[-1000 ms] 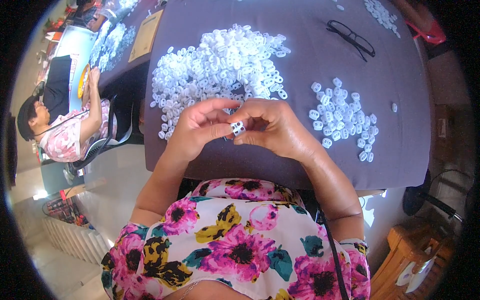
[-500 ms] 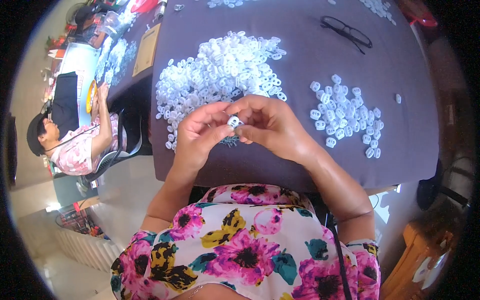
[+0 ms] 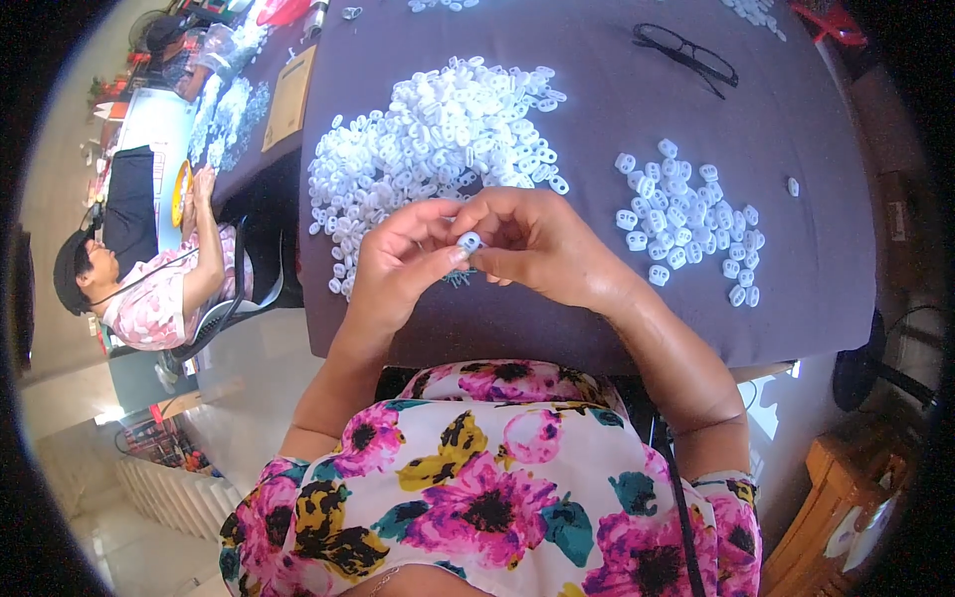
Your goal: The person assembles plastic cord locks by hand, inserting small pins into plastic stopper pieces and placing the assembled pieces onto the table.
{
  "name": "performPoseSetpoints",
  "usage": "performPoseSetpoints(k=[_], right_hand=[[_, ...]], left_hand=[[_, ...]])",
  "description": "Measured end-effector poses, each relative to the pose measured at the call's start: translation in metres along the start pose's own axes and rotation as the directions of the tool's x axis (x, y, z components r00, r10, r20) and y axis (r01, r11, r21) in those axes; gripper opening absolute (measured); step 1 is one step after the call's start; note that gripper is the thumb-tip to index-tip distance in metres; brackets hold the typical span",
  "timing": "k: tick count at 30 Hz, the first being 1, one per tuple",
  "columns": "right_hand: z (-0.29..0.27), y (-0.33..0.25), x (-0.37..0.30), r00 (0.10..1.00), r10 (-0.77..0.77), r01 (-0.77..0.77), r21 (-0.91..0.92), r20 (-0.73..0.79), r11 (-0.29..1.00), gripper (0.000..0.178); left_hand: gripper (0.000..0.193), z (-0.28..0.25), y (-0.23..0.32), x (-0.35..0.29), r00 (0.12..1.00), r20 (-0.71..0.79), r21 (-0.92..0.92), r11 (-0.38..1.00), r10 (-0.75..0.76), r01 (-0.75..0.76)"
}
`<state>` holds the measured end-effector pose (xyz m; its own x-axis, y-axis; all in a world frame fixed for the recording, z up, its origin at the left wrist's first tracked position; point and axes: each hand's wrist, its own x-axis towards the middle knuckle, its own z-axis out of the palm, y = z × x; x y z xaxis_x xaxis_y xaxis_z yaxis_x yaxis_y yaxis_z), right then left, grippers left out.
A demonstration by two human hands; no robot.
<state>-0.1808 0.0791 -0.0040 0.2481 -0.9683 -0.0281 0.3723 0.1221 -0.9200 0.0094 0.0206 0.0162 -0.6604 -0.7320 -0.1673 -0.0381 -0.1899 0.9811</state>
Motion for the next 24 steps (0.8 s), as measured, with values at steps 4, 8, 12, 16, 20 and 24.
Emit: performPoseSetpoints(k=[4, 8, 12, 16, 20, 24], right_hand=[[-0.001, -0.002, -0.001, 1.0, 0.026, -0.027, 0.063, 0.007, 0.998, 0.028], [-0.002, -0.004, -0.002, 1.0, -0.017, 0.017, 0.0, 0.019, 1.0, 0.033], [0.0, -0.007, -0.003, 0.998, -0.033, 0.029, 0.07, 0.058, 0.997, 0.036], [0.013, -0.018, -0.008, 0.993, -0.077, 0.066, 0.117, 0.085, 0.991, 0.034], [0.033, -0.026, -0.018, 0.987, -0.135, 0.119, 0.167, 0.087, 0.979, 0.031], [0.053, -0.033, -0.031, 0.985, -0.124, 0.1, 0.188, 0.119, 0.977, 0.025]], left_hand=[[0.036, -0.002, 0.003, 0.001, 0.999, -0.005, -0.032, 0.999, -0.041, 0.041], [0.035, -0.002, 0.004, 0.001, 0.997, -0.014, -0.151, 0.986, -0.072, 0.069], [0.036, -0.001, 0.011, -0.003, 0.996, -0.004, -0.183, 0.979, -0.088, 0.085], [0.036, 0.0, 0.023, -0.015, 0.998, 0.025, -0.225, 0.972, -0.061, 0.065], [0.035, 0.005, 0.035, -0.033, 0.999, 0.048, -0.315, 0.948, -0.019, 0.033], [0.034, 0.011, 0.046, -0.057, 0.999, 0.029, -0.313, 0.95, 0.024, -0.013]])
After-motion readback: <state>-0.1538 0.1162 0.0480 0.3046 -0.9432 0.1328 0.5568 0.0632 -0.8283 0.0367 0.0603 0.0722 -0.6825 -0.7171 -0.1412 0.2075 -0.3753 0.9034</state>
